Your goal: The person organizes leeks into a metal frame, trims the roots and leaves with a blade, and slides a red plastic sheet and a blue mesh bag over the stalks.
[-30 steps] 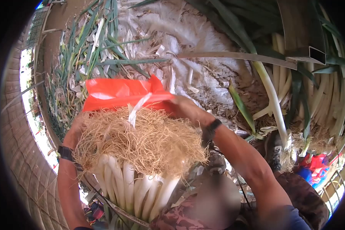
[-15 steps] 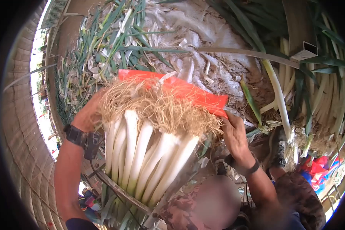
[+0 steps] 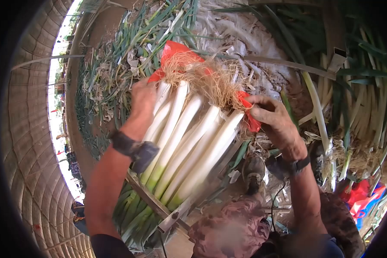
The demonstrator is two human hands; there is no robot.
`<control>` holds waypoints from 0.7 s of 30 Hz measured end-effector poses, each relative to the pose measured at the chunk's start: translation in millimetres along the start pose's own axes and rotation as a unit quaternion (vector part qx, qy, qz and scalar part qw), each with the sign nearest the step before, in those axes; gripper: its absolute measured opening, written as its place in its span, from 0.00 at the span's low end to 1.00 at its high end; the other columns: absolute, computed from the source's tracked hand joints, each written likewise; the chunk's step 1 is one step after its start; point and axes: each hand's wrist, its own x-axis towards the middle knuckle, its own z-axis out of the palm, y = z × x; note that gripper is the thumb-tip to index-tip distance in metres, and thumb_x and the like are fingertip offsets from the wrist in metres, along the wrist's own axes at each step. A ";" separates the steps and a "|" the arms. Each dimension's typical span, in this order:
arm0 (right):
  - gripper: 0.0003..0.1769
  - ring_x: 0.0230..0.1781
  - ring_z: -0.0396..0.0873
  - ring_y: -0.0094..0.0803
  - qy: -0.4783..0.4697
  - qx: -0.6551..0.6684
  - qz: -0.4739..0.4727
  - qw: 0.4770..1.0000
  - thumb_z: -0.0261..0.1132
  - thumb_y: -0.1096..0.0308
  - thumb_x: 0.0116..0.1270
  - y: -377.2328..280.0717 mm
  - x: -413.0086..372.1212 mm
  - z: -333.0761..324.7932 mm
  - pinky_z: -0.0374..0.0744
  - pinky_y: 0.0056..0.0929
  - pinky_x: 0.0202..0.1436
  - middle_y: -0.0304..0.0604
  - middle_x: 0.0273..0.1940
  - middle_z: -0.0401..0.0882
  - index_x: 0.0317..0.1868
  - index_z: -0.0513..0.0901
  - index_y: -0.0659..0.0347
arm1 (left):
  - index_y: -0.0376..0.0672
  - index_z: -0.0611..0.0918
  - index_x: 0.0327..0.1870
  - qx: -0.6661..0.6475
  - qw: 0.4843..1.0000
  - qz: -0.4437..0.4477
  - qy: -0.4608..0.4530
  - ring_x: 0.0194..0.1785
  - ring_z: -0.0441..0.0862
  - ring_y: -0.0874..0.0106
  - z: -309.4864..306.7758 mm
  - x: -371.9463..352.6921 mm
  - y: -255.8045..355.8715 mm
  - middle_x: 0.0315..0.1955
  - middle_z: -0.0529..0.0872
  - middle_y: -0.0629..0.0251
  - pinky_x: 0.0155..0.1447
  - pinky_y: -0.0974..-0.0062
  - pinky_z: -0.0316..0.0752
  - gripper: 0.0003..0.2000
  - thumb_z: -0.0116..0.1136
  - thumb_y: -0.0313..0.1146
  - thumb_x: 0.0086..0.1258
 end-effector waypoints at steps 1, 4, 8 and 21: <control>0.27 0.38 0.78 0.24 -0.010 -0.044 0.023 0.999 0.76 0.58 0.61 -7.5 4.6 0.2 0.77 0.25 0.41 0.40 0.36 0.82 0.53 0.81 0.70 | 0.36 0.86 0.44 0.085 0.993 0.041 0.077 0.27 0.75 0.80 16.1 -6.3 4.9 0.26 0.84 0.68 0.32 0.72 0.70 0.11 0.51 0.29 0.73; 0.31 0.34 0.78 0.24 -0.024 -0.194 0.023 0.981 0.80 0.59 0.55 -30.6 12.1 18.6 0.77 0.24 0.40 0.40 0.35 0.82 0.53 0.80 0.70 | 0.35 0.87 0.40 0.215 0.952 0.168 0.138 0.24 0.74 0.75 27.4 -4.9 6.9 0.20 0.82 0.69 0.33 0.69 0.71 0.11 0.54 0.31 0.70; 0.16 0.30 0.76 0.22 -0.038 -0.290 -0.073 0.953 0.76 0.68 0.58 -32.1 11.1 55.9 0.77 0.25 0.35 0.37 0.30 0.79 0.41 0.81 0.66 | 0.31 0.86 0.37 0.134 0.965 0.129 0.183 0.27 0.77 0.70 29.4 -3.9 12.3 0.23 0.84 0.63 0.38 0.67 0.74 0.11 0.54 0.30 0.67; 0.13 0.32 0.79 0.38 -0.023 -0.689 -0.382 0.615 0.62 0.69 0.57 27.5 -41.7 78.5 0.76 0.36 0.40 0.41 0.33 0.75 0.44 0.81 0.60 | 0.37 0.80 0.32 0.486 0.737 0.470 0.028 0.34 0.83 0.54 -76.1 -28.5 -23.3 0.32 0.80 0.54 0.37 0.58 0.77 0.07 0.49 0.27 0.68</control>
